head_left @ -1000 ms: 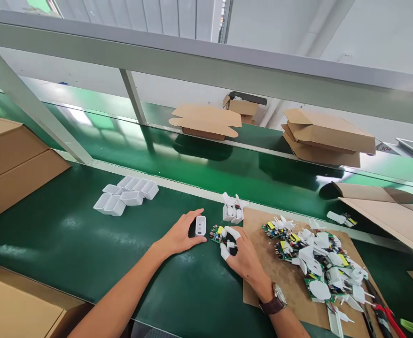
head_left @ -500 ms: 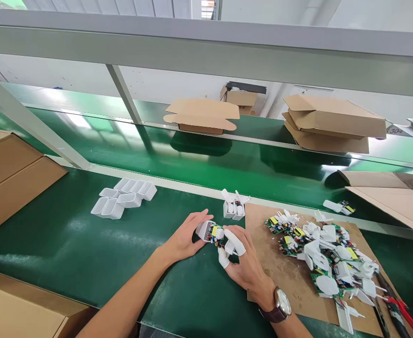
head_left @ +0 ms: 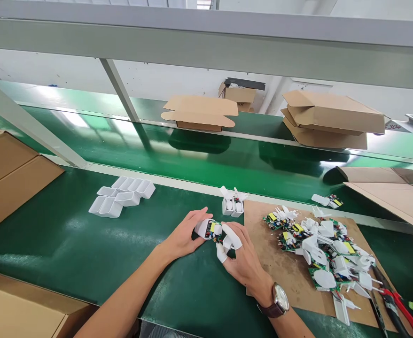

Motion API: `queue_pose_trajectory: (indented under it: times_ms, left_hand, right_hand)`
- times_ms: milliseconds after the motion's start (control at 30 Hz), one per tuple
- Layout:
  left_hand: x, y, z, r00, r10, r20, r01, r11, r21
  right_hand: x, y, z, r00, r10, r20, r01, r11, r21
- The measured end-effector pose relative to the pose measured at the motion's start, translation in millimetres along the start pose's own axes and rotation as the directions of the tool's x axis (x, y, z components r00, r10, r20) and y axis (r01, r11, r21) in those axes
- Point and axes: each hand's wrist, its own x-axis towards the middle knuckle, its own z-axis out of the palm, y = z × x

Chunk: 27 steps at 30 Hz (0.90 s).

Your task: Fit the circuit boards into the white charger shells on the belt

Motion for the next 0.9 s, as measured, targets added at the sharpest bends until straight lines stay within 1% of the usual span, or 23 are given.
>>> queue_pose_trajectory:
  times_ms: [300, 400, 500, 700, 900]
  left_hand:
    - [1.7, 4.8, -0.6, 1.0, 0.026, -0.014, -0.026, 1.0, -0.009]
    - [1.8, 5.4, -1.1, 1.0, 0.012, -0.004, -0.012, 1.0, -0.005]
    - [1.7, 4.7, -0.9, 1.0, -0.005, -0.007, 0.005, 1.0, -0.001]
    - [1.6, 1.7, 1.6, 0.999, 0.03, -0.028, -0.029, 1.0, 0.01]
    - [1.5, 1.7, 1.9, 1.0, 0.017, -0.026, -0.017, 1.0, 0.011]
  right_hand:
    - [-0.5, 0.7, 0.1, 1.0, -0.013, 0.006, 0.013, 1.0, -0.005]
    - [-0.2, 0.1, -0.8, 1.0, -0.023, -0.001, 0.023, 1.0, -0.011]
    - [0.6, -0.7, -2.5, 1.0, -0.015, -0.01, 0.015, 1.0, -0.016]
    - [2.2, -1.2, -3.0, 0.999, -0.042, -0.012, 0.041, 0.998, -0.051]
    - [1.3, -1.1, -2.9, 0.999, -0.047, -0.007, 0.046, 0.997, -0.056]
